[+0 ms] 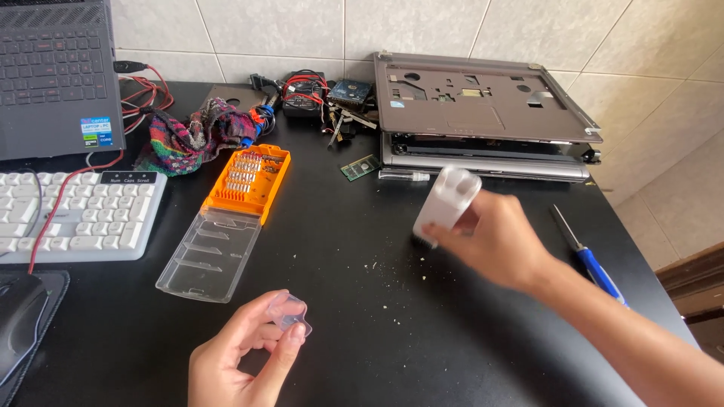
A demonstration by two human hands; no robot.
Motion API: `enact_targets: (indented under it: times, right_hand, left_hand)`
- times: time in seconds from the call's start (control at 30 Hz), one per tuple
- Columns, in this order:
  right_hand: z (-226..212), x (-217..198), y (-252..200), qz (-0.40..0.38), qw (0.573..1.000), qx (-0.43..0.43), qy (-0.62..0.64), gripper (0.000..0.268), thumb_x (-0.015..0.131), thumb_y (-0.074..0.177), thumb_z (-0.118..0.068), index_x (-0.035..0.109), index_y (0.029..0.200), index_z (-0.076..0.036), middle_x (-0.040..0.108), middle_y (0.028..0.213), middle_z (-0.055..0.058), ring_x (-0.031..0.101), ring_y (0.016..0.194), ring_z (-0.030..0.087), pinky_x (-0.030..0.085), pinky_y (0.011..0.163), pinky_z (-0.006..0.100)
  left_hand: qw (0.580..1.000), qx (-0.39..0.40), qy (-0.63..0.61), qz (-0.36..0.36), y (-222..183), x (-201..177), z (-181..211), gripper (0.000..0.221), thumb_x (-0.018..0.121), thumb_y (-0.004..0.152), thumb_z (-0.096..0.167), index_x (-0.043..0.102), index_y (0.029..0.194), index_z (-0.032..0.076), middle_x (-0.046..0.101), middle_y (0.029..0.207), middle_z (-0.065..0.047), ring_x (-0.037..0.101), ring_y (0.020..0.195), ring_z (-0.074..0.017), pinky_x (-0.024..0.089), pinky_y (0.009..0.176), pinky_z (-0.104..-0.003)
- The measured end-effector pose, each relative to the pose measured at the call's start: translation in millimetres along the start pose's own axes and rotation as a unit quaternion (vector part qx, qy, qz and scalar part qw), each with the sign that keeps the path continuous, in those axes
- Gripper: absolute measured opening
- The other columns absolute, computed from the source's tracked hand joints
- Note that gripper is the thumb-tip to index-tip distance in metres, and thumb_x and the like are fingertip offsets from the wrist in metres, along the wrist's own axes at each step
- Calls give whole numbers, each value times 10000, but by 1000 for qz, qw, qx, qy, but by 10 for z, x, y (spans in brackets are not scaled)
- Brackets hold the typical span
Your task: Cleaning a computer repair workspace by manually picking up debris and using a handheld vacuum brush to clear the surface around disassembled laptop parts.
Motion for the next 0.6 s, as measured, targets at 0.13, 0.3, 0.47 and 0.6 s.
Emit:
enact_targets:
  times: [0.13,0.3,0.47,0.6]
  right_hand:
    - [205,-215,362,96,995,-1,-31,260,805,810,-319,787,989,-131,816,930,13,756,857,137,543,792,293]
    - [113,-36,399,102,992,-62,-31,207,799,827,-290,771,984,-159,822,892,1,780,873,132,535,820,286]
    - [-239,212,30,-17,995,-86,40,221,792,847,-247,760,1023,-118,859,995,-31,834,916,106,616,876,237]
    - [-155,72,298,42,983,-179,-1,207,826,834,-245,768,1015,-162,784,873,-46,662,773,51,532,752,266]
  left_hand:
    - [999,33,-14,3,-17,-6,51,341,794,776,244,805,1102,146,916,983,-28,898,694,-128,656,665,-231]
    - [999,36,-15,12,16,-12,49,334,800,770,237,809,1093,153,920,969,-28,885,635,-121,653,683,-224]
    - [1000,-5,9,-10,32,4,-28,376,819,753,255,812,1117,161,929,1009,-6,924,745,-130,689,670,-245]
    - [1000,13,-5,-3,13,-12,17,360,811,761,260,812,1104,154,926,989,-16,918,721,-130,681,649,-239]
Point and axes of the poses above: each hand's wrist, its own y-axis towards the middle knuckle, its own x-axis out of the palm, z = x × y, the point moved 9 cm from there along y, towards the middle knuckle
